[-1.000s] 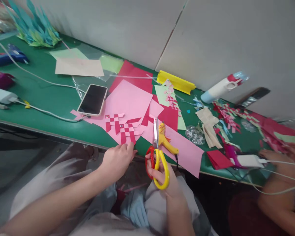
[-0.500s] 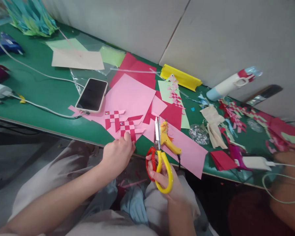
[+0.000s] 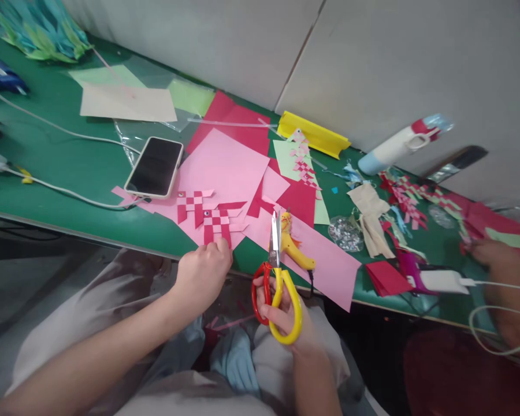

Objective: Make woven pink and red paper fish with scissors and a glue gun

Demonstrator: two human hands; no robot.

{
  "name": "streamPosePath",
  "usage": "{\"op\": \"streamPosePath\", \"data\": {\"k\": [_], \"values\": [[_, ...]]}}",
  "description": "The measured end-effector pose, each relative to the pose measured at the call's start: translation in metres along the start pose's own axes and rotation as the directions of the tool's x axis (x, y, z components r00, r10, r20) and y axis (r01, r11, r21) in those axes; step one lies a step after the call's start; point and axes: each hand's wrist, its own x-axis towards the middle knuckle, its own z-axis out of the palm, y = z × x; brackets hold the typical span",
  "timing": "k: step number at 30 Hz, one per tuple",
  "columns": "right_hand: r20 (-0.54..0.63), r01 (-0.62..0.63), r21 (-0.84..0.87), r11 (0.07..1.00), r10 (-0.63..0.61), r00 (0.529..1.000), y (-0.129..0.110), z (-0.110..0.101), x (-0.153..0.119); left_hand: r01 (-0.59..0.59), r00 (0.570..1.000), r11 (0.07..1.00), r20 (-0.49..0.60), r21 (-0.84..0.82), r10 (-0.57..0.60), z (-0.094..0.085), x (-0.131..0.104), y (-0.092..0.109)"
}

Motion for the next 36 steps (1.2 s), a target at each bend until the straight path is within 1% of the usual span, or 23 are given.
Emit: {"op": "streamPosePath", "data": {"k": [3,6,10,13,16,18,20,22,23,25,29,31,32,33,34,35,36], "values": [[-0.014,0.0,-0.01,1.0,0.0,1.0,-0.002,0.001,-0.002,-0.034,0.998,0.999,-0.048,0.014,0.034,0.003,0.0,-0.002],[-0.008,-0.007,-0.024,1.0,0.007,1.0,-0.004,0.003,-0.004,-0.049,0.997,0.999,-0.056,0.023,0.05,0.002,0.001,-0.005],[0.023,-0.008,0.019,1.0,0.007,1.0,-0.002,0.004,-0.005,-0.091,0.992,0.996,-0.091,0.024,0.093,-0.003,0.001,-0.01],[0.027,-0.04,0.034,0.999,0.039,0.999,0.002,0.001,-0.006,-0.115,0.985,0.993,-0.121,0.041,0.119,-0.009,-0.005,-0.013],[0.025,-0.077,0.0,0.997,0.077,0.997,0.007,-0.003,-0.012,-0.144,0.984,0.989,-0.106,0.033,0.147,-0.015,-0.016,-0.015],[0.046,-0.099,-0.004,0.995,0.099,0.994,0.012,-0.004,-0.019,-0.17,0.982,0.985,-0.078,0.01,0.17,-0.017,-0.026,-0.014],[0.06,-0.128,0.016,0.992,0.127,0.99,0.018,-0.004,-0.028,-0.191,0.981,0.982,-0.043,-0.015,0.19,-0.016,-0.035,-0.014],[0.05,-0.16,0.049,0.986,0.158,0.986,0.025,-0.001,-0.037,-0.219,0.975,0.975,-0.029,-0.033,0.218,-0.012,-0.045,-0.016],[0.043,-0.177,0.069,0.982,0.174,0.984,0.029,0.0,-0.042,-0.243,0.97,0.969,-0.04,-0.038,0.241,-0.008,-0.049,-0.017],[0.046,-0.197,0.121,0.973,0.193,0.98,0.035,0.004,-0.049,-0.309,0.947,0.951,-0.104,-0.03,0.304,-0.001,-0.057,-0.02],[0.064,-0.201,0.207,0.957,0.192,0.979,0.04,0.011,-0.06,-0.423,0.865,0.906,-0.285,0.028,0.413,0.012,-0.067,-0.027],[0.054,-0.187,0.216,0.958,0.179,0.982,0.039,0.016,-0.064,-0.452,0.83,0.891,-0.353,0.029,0.432,0.015,-0.069,-0.031],[0.041,-0.179,0.212,0.961,0.174,0.984,0.039,0.018,-0.066,-0.461,0.819,0.887,-0.376,0.016,0.433,0.016,-0.07,-0.034],[0.026,-0.176,0.204,0.963,0.174,0.984,0.038,0.02,-0.067,-0.464,0.818,0.886,-0.385,-0.006,0.426,0.017,-0.071,-0.036],[0.008,-0.174,0.194,0.965,0.176,0.984,0.037,0.021,-0.068,-0.456,0.83,0.889,-0.377,-0.035,0.411,0.017,-0.071,-0.039],[-0.007,-0.176,0.186,0.967,0.18,0.984,0.038,0.022,-0.068,-0.433,0.854,0.899,-0.35,-0.071,0.384,0.016,-0.07,-0.042],[-0.015,-0.178,0.18,0.968,0.184,0.983,0.039,0.022,-0.068,-0.393,0.889,0.913,-0.301,-0.112,0.346,0.015,-0.068,-0.046]]}}
